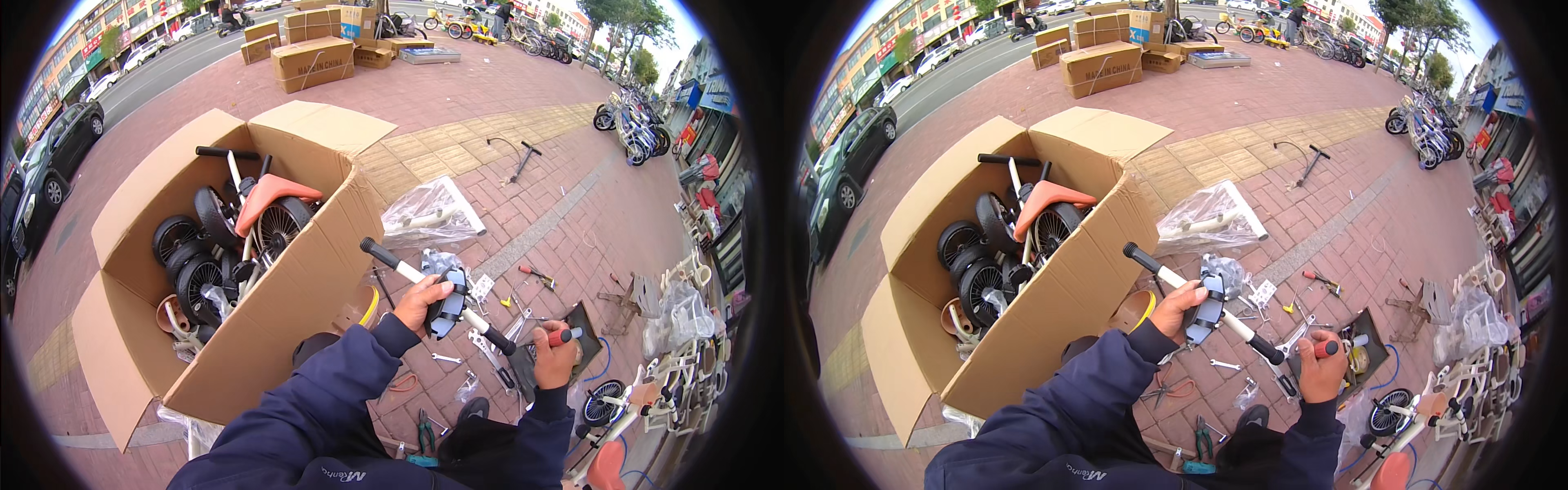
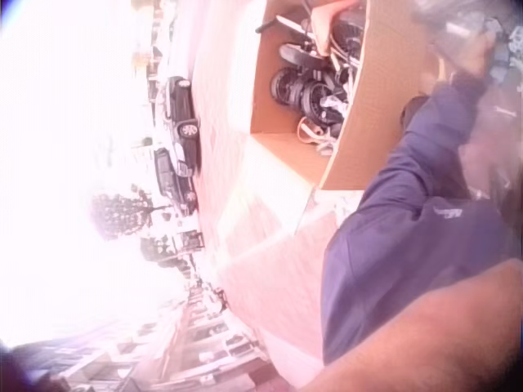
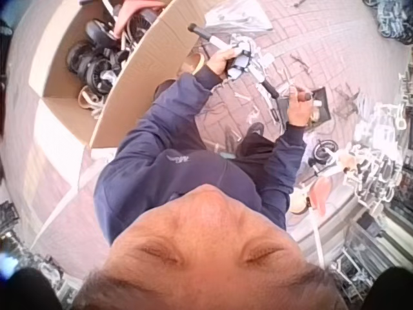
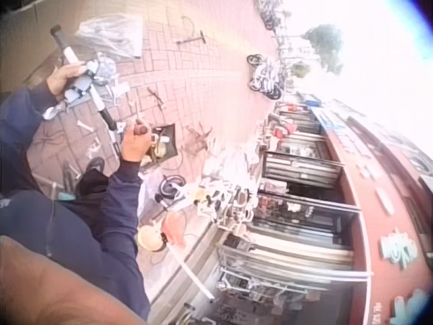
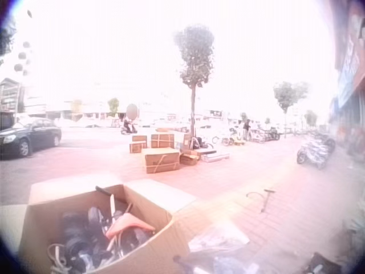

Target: The person assembles a scooter by attaching a black circular component to a white handlebar using a red screwdriver. They then pack the assembled part and other scooter components into a cardboard box.

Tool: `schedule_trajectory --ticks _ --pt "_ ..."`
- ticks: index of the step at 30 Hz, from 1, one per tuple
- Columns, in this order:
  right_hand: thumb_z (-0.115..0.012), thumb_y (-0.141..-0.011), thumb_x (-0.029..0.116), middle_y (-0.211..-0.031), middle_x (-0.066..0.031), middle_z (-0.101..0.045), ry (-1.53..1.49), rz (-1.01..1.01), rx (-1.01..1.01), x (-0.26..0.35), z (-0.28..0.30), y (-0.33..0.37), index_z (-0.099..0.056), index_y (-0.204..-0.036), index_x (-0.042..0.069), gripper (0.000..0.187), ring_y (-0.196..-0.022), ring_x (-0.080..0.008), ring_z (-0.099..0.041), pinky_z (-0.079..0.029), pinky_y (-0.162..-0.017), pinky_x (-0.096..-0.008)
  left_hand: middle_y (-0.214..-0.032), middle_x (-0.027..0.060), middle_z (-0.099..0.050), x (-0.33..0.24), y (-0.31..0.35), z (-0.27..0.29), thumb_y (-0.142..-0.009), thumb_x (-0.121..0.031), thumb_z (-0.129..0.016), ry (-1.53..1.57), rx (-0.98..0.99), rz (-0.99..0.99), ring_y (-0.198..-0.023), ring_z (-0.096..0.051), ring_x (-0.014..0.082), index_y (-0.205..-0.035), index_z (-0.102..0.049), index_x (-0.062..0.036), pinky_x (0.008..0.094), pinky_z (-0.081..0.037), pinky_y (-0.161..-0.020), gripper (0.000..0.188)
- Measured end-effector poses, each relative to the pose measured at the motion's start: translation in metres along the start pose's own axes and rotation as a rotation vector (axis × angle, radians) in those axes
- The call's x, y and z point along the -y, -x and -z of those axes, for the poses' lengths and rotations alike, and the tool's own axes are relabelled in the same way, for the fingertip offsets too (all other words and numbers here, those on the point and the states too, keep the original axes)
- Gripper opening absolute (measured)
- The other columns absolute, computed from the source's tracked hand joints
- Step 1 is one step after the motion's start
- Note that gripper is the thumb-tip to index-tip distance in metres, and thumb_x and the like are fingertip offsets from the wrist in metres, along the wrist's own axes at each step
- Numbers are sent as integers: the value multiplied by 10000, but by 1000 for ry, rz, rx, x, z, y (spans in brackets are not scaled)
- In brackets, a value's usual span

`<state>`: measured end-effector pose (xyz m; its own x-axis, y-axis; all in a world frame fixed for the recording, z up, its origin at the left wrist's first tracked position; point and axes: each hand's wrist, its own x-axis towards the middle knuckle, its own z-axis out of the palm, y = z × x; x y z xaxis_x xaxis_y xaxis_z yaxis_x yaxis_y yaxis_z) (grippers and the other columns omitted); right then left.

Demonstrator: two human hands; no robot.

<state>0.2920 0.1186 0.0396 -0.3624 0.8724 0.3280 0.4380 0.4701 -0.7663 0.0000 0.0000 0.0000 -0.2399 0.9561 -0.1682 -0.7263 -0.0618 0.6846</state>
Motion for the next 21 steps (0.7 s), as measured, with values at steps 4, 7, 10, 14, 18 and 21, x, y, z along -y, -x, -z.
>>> schedule_trajectory --ticks 4,7,10,14,18,21 --pt "-849 -824 272 -727 -94 -643 145 -2 -132 10 3 3 -658 -984 0 369 -646 -202 -601 -497 -650 -353 -1055 89 -674 6 -1 -8 -957 -270 -700 16 30 -24 -861 -680 159 -1273 -556 7 302 -579 -793 444" --pt "-816 -862 209 -709 -84 -641 23 -89 -109 17 6 -1 -631 -848 1 279 -623 -183 -584 -488 -626 -335 -1080 96 -678 4 -1 -19 -947 -273 -709 -57 46 -9 -882 -685 156 -1351 -517 21 286 -579 -801 535" --pt "-789 -855 136 -891 -111 -693 -134 140 10 20 -1 -4 -618 -858 1 218 -760 -235 -636 -517 -730 -346 -1092 120 -684 7 0 -26 -921 -327 -727 -111 74 26 -890 -703 172 -1377 -495 32 295 -590 -767 625" --pt "-859 -781 222 -980 -141 -721 31 82 438 29 0 0 -696 -1037 6 373 -854 -312 -698 -546 -791 -372 -1111 161 -678 12 -4 -20 -929 -381 -704 -37 151 98 -876 -718 216 -1362 -506 38 347 -616 -723 635" --pt "-879 -729 256 -921 -141 -735 169 21 743 50 -1 4 -706 -1100 21 472 -823 -317 -719 -558 -767 -364 -1253 230 -651 12 2 -14 -961 -448 -633 124 176 297 -950 -710 402 -1375 -540 3 467 -624 -722 619" --pt "-841 -748 264 -857 -156 -716 189 7 805 75 5 13 -702 -1100 36 442 -795 -341 -711 -548 -724 -385 -1258 237 -651 7 23 -26 -984 -439 -619 217 131 321 -921 -727 403 -1356 -556 -8 464 -627 -677 574"
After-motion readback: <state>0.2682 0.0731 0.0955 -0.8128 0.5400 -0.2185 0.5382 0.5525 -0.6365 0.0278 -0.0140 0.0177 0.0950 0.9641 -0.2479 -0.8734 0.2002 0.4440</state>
